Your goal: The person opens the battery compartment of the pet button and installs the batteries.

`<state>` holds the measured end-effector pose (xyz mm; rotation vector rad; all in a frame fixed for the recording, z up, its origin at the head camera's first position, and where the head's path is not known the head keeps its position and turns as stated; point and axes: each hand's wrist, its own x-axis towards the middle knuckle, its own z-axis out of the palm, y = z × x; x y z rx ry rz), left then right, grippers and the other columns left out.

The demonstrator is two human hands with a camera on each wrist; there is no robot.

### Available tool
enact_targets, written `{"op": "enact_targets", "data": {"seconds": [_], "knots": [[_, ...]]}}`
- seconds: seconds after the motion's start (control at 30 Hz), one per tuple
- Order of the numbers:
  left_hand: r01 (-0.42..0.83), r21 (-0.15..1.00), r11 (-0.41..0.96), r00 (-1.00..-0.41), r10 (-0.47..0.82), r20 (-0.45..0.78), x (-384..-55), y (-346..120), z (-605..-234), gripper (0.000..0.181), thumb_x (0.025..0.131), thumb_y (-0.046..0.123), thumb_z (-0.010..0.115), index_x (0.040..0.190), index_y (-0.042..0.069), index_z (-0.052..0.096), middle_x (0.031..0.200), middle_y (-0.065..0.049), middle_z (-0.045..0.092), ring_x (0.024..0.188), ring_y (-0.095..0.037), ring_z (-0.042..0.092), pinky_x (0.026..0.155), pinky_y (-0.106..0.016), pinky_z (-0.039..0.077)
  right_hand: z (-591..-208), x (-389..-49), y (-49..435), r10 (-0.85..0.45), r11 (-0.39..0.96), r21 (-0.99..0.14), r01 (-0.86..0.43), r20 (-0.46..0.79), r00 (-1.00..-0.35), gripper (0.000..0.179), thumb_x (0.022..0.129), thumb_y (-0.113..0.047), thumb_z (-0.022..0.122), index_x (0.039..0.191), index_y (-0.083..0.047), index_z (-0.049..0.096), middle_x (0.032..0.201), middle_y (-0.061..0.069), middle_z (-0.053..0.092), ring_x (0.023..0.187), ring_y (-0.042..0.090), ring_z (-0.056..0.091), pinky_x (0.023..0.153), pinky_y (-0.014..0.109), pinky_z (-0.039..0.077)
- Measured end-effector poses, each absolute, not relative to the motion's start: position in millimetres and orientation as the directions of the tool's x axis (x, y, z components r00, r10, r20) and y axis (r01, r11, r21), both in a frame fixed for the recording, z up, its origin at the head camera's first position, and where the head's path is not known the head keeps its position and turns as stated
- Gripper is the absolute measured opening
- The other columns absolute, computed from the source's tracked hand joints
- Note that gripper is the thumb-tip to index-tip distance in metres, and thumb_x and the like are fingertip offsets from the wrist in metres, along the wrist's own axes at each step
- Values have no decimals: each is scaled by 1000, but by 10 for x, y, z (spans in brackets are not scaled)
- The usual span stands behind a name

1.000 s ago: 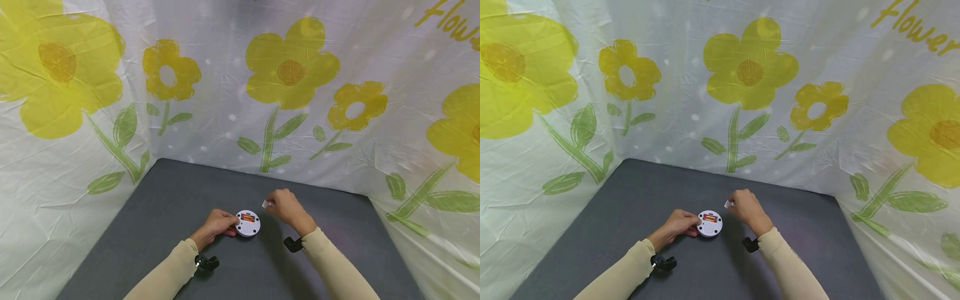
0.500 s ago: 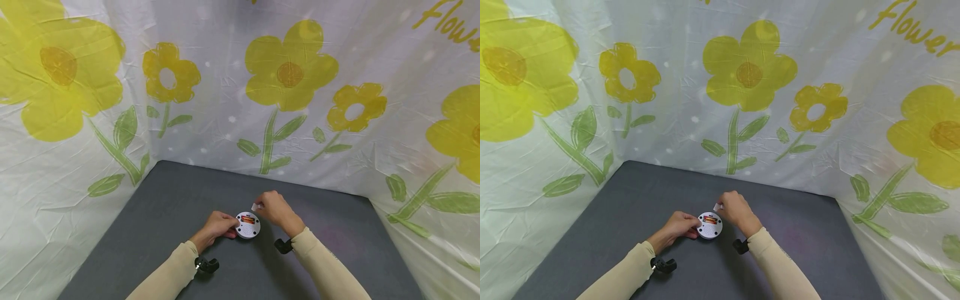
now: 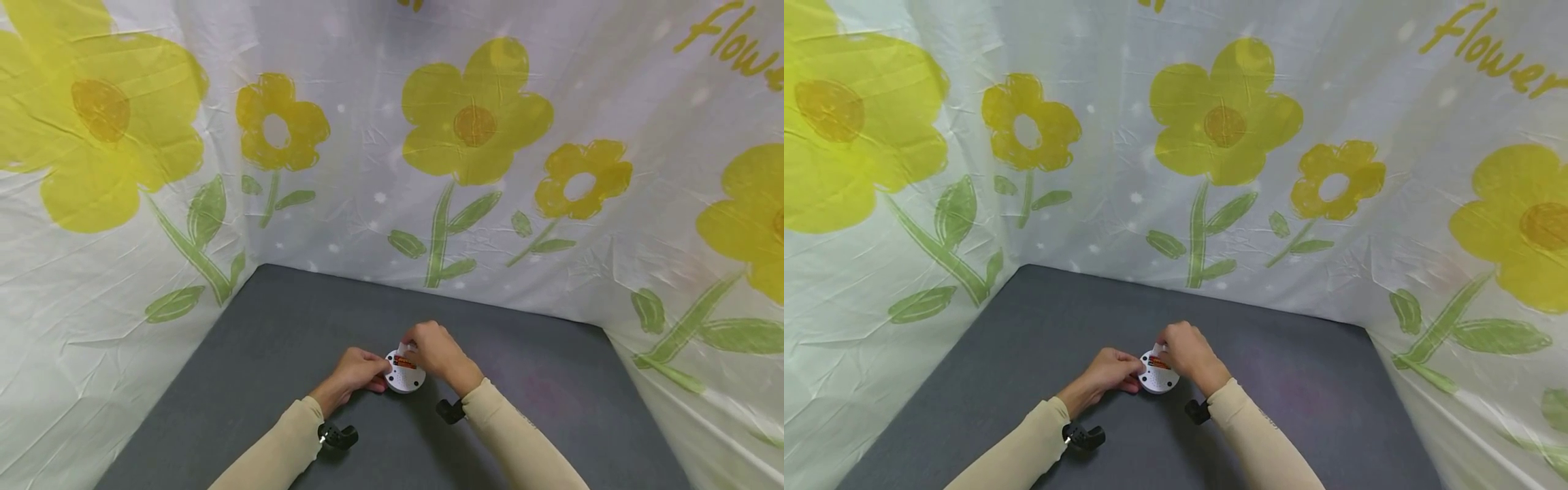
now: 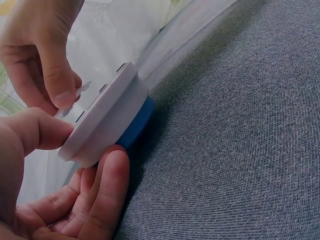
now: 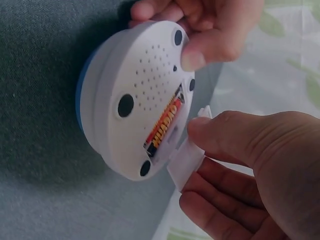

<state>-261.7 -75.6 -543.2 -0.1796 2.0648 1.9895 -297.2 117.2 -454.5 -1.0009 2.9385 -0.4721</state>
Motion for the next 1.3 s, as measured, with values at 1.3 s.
{"op": "enact_targets", "data": {"seconds": [1.3], "knots": [[-277, 961, 16, -955, 103, -277, -2638, -751, -5460, 20, 87, 8, 76, 101, -8, 78, 85, -11, 77, 66, -13, 73, 60, -26, 67, -4685, -2934, 1181, -639, 704, -265, -659, 167, -750, 16, 98, -1, 73, 109, -4, 84, 103, 12, 79, 95, 27, 76, 77, 42, 67]]}}
